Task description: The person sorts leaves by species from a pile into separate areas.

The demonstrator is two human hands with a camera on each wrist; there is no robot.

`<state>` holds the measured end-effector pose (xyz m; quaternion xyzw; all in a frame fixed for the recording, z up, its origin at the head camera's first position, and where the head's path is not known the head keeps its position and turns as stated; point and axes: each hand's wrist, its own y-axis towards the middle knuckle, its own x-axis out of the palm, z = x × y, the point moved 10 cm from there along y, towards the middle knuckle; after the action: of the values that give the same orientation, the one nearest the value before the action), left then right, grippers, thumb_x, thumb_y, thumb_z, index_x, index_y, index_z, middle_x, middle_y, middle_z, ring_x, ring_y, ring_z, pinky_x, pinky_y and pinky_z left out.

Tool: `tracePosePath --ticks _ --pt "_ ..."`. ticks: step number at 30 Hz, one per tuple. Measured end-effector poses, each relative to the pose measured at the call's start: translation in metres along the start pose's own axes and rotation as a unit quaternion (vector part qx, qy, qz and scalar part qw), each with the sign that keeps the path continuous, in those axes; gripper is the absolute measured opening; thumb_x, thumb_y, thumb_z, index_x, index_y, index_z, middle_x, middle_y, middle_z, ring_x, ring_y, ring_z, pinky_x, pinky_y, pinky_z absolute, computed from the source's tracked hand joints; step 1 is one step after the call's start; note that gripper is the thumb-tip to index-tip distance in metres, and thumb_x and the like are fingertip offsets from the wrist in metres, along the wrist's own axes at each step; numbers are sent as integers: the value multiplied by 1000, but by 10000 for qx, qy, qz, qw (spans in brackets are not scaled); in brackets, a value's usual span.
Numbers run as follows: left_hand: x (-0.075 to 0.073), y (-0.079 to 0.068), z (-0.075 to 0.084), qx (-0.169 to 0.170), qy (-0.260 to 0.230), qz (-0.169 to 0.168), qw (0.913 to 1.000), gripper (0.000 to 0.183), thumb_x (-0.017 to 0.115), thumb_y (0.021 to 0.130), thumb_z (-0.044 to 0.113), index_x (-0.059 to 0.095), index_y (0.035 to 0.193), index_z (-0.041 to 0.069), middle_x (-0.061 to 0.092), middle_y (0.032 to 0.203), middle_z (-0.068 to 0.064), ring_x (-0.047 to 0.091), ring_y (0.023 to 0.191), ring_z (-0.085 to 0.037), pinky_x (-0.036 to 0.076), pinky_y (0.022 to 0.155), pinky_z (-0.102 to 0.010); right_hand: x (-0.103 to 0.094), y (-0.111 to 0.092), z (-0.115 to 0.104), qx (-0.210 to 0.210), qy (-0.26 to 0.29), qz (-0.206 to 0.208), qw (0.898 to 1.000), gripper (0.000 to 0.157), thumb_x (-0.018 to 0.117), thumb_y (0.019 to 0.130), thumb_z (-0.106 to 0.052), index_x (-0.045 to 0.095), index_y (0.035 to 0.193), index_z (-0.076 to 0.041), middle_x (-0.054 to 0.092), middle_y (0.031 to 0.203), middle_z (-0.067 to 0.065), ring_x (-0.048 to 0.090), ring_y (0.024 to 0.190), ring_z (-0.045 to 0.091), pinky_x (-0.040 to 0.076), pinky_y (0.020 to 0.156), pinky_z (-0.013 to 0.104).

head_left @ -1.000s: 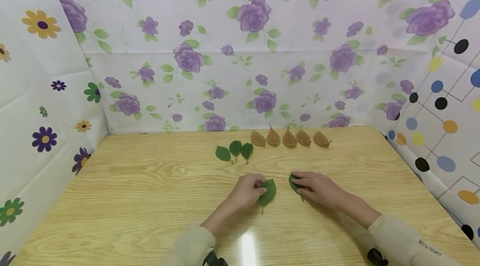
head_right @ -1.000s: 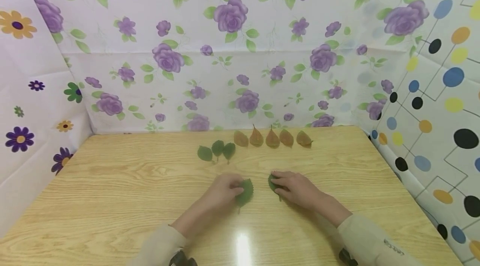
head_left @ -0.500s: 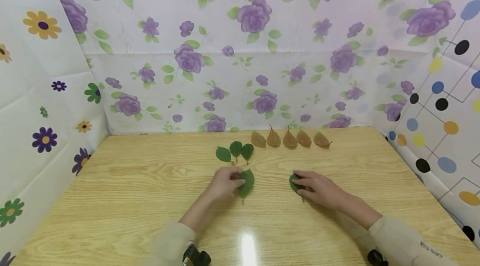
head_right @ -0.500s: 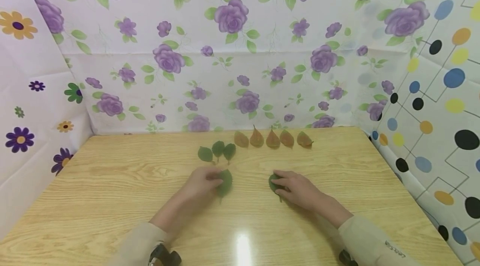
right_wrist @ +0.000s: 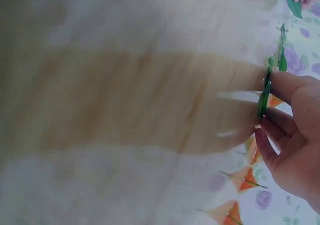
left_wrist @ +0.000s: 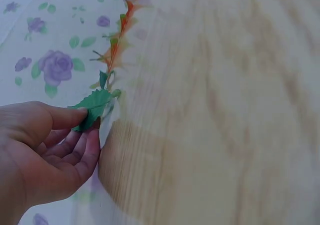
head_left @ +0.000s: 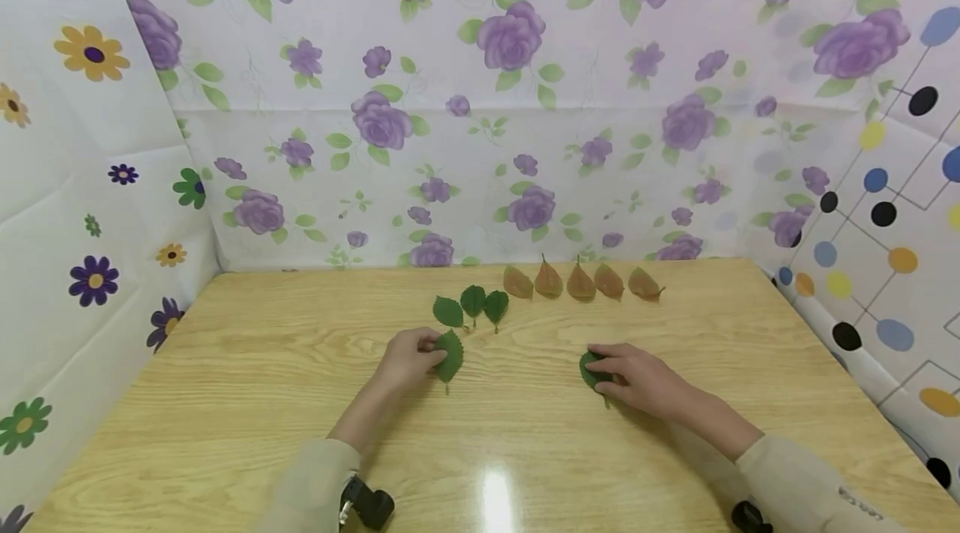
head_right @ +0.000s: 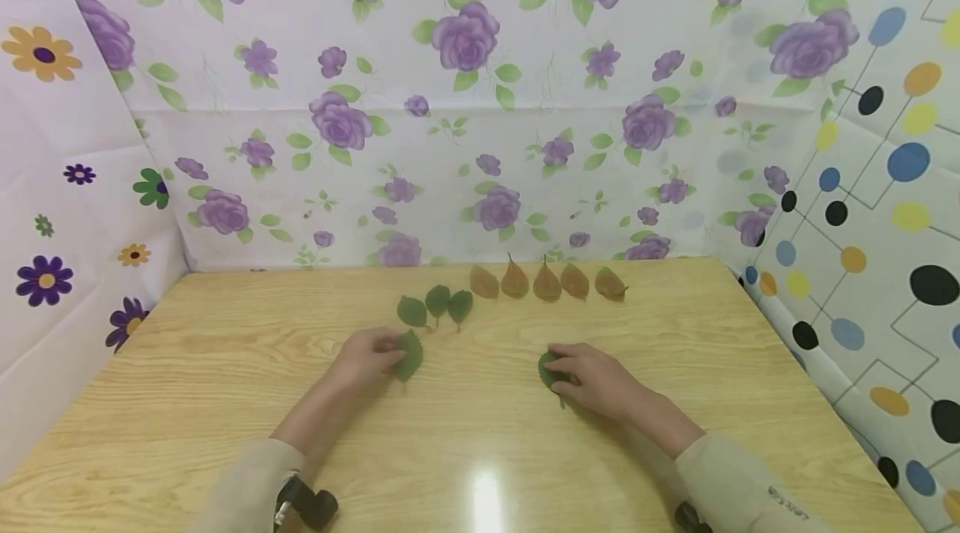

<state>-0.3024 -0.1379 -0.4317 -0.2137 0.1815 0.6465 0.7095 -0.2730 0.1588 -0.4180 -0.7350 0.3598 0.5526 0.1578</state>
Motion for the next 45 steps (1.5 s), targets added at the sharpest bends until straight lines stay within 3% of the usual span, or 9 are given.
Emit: tracePosePath --ticks 6,16,21,26,33,39,45 --pt "-20 9 -13 -105 209 187 9996 25 64 91 0 61 113 -10 63 102 -16 61 95 -28 54 79 -34 -1 3 0 -21 -118 -63 9999 35 73 86 -16 68 115 3 56 130 24 54 114 41 49 89 50" --pt "-72 21 -25 -120 437 424 9981 31 60 93 1 55 120 -14 58 110 -26 57 102 -37 54 82 -37 -2 4 1 52 -61 -82 9999 36 73 86 -17 68 116 3 56 130 23 53 114 41 49 90 51" --pt "-86 28 -36 -269 515 529 9969 33 59 94 2 53 122 -15 56 114 -29 55 106 -40 53 85 -40 -4 3 4 137 -21 -34 9999 35 74 85 -17 68 115 1 57 129 22 53 114 40 49 90 51" --pt "-92 31 -49 -401 585 565 9959 30 58 95 1 53 120 -15 55 114 -31 55 107 -43 51 90 -43 -3 6 2 103 0 -111 9999 34 74 85 -16 69 115 0 57 128 21 53 114 40 49 90 50" --pt "-96 35 -47 -202 937 685 9930 30 59 94 1 53 118 -17 56 113 -33 55 107 -46 50 90 -47 -3 19 5 122 10 -283 9995 38 78 82 -15 68 116 0 58 119 18 55 106 37 52 84 47" --pt "-95 38 -45 -4 1587 618 9854 28 60 93 0 55 115 -18 60 105 -34 60 97 -44 54 81 -46 -1 25 13 558 466 -478 9962 41 80 80 -15 67 118 -6 55 114 12 54 103 31 51 83 44" --pt "-93 41 -44 140 1605 686 9846 26 59 93 -1 55 113 -18 63 95 -29 63 85 -38 56 74 -41 -5 25 14 841 605 -185 9945 47 82 77 -9 65 120 -4 52 112 12 55 100 29 52 81 41"
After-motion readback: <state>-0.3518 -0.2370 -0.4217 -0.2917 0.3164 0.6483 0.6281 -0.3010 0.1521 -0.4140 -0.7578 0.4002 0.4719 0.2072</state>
